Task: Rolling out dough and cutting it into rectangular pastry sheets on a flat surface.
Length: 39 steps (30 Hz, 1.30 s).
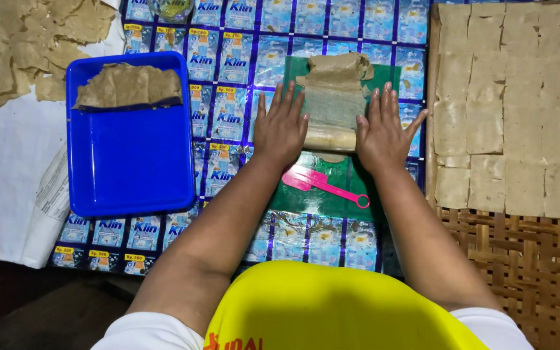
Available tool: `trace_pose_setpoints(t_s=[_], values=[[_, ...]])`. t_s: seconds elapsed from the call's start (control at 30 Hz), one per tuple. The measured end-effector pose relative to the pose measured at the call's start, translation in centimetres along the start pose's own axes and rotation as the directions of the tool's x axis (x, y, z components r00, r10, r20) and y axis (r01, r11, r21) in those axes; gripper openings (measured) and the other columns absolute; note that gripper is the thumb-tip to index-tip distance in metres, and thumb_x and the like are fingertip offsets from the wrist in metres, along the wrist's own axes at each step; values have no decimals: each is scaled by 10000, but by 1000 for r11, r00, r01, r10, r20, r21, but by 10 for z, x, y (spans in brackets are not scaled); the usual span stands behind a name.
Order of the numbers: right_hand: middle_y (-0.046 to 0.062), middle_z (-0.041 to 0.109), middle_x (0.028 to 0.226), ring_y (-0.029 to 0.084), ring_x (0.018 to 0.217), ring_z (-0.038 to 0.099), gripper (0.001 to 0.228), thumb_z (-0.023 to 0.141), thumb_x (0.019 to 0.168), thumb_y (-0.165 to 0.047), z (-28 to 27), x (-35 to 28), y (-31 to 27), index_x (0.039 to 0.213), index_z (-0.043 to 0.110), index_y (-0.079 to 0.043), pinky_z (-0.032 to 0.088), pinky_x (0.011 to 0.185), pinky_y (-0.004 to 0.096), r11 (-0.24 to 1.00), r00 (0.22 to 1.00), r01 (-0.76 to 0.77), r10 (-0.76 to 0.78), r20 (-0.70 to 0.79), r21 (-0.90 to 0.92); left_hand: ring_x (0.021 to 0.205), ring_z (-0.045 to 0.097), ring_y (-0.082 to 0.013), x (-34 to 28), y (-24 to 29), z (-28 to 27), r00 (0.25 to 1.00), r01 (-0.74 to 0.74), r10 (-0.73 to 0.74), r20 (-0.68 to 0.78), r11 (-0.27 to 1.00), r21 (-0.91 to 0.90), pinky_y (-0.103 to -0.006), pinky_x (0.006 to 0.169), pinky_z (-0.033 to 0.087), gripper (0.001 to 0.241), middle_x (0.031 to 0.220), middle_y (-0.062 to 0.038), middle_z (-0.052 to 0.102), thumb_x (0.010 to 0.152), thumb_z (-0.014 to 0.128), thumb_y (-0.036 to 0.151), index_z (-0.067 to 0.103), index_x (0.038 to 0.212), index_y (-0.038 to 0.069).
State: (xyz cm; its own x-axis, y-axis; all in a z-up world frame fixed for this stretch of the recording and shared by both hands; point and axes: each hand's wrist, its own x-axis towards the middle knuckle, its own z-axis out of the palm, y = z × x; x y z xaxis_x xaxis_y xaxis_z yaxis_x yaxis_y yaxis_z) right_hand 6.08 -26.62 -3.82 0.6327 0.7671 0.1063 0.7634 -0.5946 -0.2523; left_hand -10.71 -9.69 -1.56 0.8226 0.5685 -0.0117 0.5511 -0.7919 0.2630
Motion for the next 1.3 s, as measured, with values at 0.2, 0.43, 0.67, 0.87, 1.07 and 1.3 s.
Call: trace_pose_setpoints(t_s=[0.2, 0.43, 0.67, 0.87, 1.07, 1.3], values=[[225, 276, 1692, 361, 1562, 233, 660, 461, 1090, -371, -2, -34, -8, 1623, 319, -10, -78, 1091, 822, 993, 978, 117, -120, -168, -30, 1582, 191, -339, -37, 1, -3, 993, -95, 91, -70, 994, -48, -590, 1261, 85, 583, 1701, -140, 264, 1114, 296, 462, 376, 1593, 140], [160, 266, 1704, 355, 1564, 194, 713, 503, 1050, -420, 3, -71, -5, 1632, 302, -61, -31, 1084, 843, 990, 979, 134, -137, -149, -32, 1570, 218, -344, -73, -11, 22, 988, -153, 153, -28, 988, 26, -570, 1244, 159, 739, 1699, -160, 249, 1054, 334, 624, 338, 1601, 128], [99, 466, 1400, 327, 1303, 485, 363, 537, 1046, -284, -1, -123, -21, 1364, 509, -111, 342, 1064, 566, 947, 945, 208, -130, -299, 245, 1137, 606, -248, -99, -33, 43, 952, -187, 164, -259, 980, -66, -467, 1000, 439, 654, 1143, -33, 623, 820, 768, 494, 551, 1339, 162], [-3, 547, 1175, 277, 1116, 608, 346, 630, 953, -418, 12, -136, -27, 1273, 603, -288, 511, 830, 443, 940, 947, 308, -318, 49, 149, 1123, 635, -395, -98, -34, 2, 924, 331, -379, -52, 859, -391, -572, 945, 495, 529, 1118, -152, 656, 926, 717, 466, 583, 1276, 92], [37, 519, 936, 326, 823, 622, 573, 663, 845, -240, -21, -122, -25, 1374, 446, -275, 540, 632, 490, 926, 875, 378, -363, 322, 17, 1102, 687, -443, -75, -59, 0, 812, 517, -581, 57, 671, -532, -575, 912, 551, 494, 1109, -210, 698, 938, 665, 413, 614, 1270, 51], [-15, 592, 953, 315, 885, 706, 191, 607, 910, -295, -61, -89, -2, 1100, 627, -293, 537, 762, 472, 928, 890, 367, -332, 313, -58, 1204, 595, -521, -72, -55, -6, 825, 501, -565, 32, 704, -503, -638, 955, 521, 673, 1287, -292, 580, 921, 685, 339, 444, 1448, -4]])
